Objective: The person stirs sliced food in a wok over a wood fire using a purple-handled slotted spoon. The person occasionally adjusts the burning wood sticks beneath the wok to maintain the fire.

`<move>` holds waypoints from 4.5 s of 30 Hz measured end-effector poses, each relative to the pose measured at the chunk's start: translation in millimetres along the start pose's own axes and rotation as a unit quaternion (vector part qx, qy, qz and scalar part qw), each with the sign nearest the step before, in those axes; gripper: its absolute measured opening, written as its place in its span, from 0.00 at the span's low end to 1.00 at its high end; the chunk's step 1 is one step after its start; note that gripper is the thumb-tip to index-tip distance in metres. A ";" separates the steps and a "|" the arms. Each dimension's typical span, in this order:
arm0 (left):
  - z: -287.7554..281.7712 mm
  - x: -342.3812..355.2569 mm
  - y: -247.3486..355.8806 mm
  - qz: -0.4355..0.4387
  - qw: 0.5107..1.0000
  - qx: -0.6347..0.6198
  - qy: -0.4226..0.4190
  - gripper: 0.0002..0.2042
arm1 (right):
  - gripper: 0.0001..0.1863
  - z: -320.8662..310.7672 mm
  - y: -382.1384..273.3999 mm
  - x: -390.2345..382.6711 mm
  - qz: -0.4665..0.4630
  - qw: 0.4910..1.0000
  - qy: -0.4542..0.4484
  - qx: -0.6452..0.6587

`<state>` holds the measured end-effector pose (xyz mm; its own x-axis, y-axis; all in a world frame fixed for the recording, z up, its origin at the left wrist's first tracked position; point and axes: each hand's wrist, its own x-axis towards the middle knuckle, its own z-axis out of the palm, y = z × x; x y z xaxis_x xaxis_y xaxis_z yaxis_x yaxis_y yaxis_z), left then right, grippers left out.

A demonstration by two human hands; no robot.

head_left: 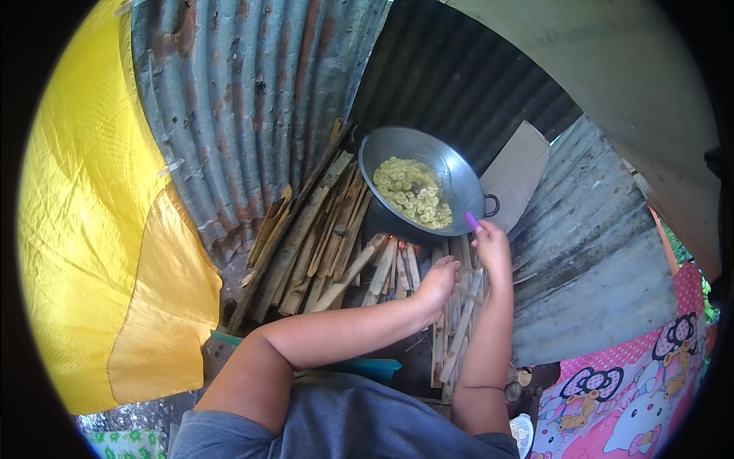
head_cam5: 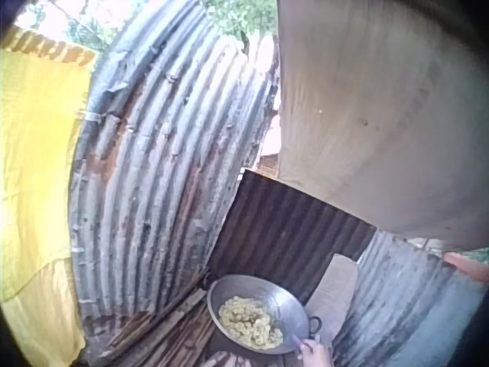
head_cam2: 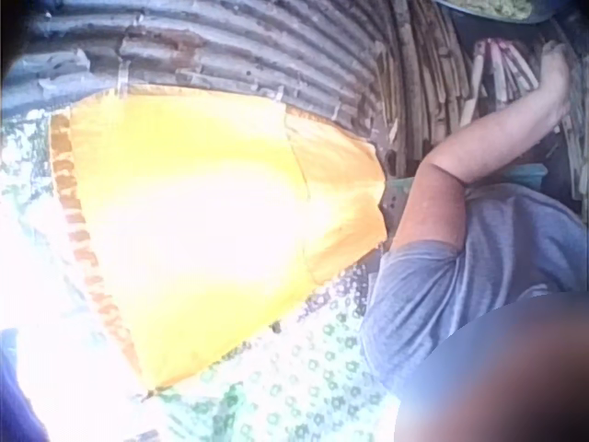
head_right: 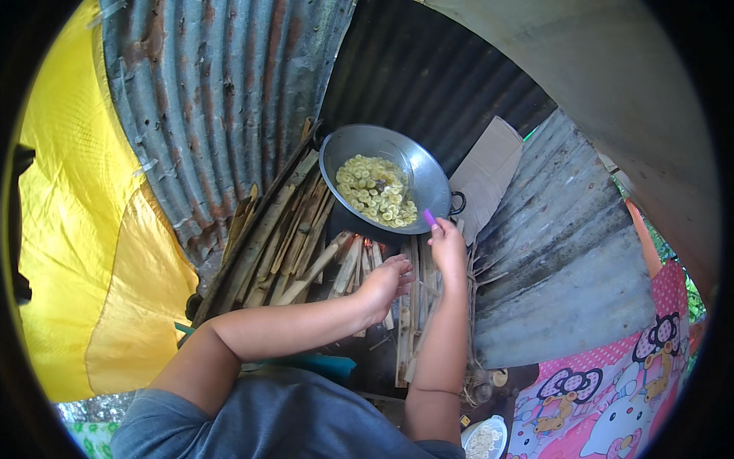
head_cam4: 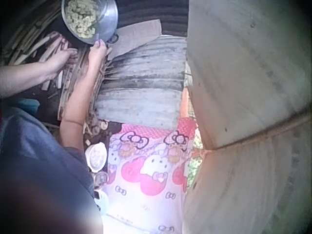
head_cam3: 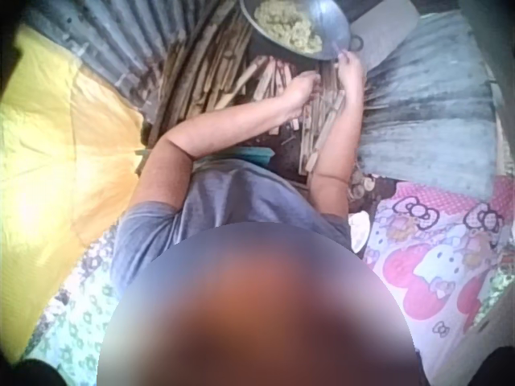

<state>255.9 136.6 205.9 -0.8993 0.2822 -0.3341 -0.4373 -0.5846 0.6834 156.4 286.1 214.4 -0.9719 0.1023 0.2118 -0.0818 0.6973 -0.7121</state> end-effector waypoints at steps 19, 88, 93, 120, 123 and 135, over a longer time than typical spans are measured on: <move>-1.2 -4.8 17.4 -0.002 0.996 -0.091 -0.004 0.20 | 0.15 -35.1 -91.7 -93.6 -0.117 0.971 0.005 -0.211; -6.3 -6.1 31.4 -0.002 0.998 -0.057 0.001 0.25 | 0.17 -1.0 -40.1 -34.9 -0.083 0.992 0.008 -0.095; -1.5 -10.2 21.0 -0.017 0.997 -0.065 -0.030 0.25 | 0.16 -51.8 -86.9 -115.0 -0.097 0.980 0.015 -0.174; 14.1 -18.9 7.8 -0.037 0.997 -0.051 -0.034 0.24 | 0.14 -51.9 -60.7 -112.1 -0.098 0.958 0.072 -0.258; 19.9 -22.9 4.9 -0.015 0.998 0.008 -0.066 0.23 | 0.15 -48.6 -42.1 -85.7 -0.074 0.973 0.070 -0.206; 5.9 -10.1 13.4 0.028 0.999 0.013 -0.017 0.21 | 0.16 15.8 2.3 -19.4 -0.006 0.997 0.040 -0.066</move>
<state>259.2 130.5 222.3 -0.9215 0.2765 -0.2726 -0.3862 -0.5801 0.7172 171.6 274.5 198.1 -0.9496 0.1458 0.2775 -0.0591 0.7861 -0.6153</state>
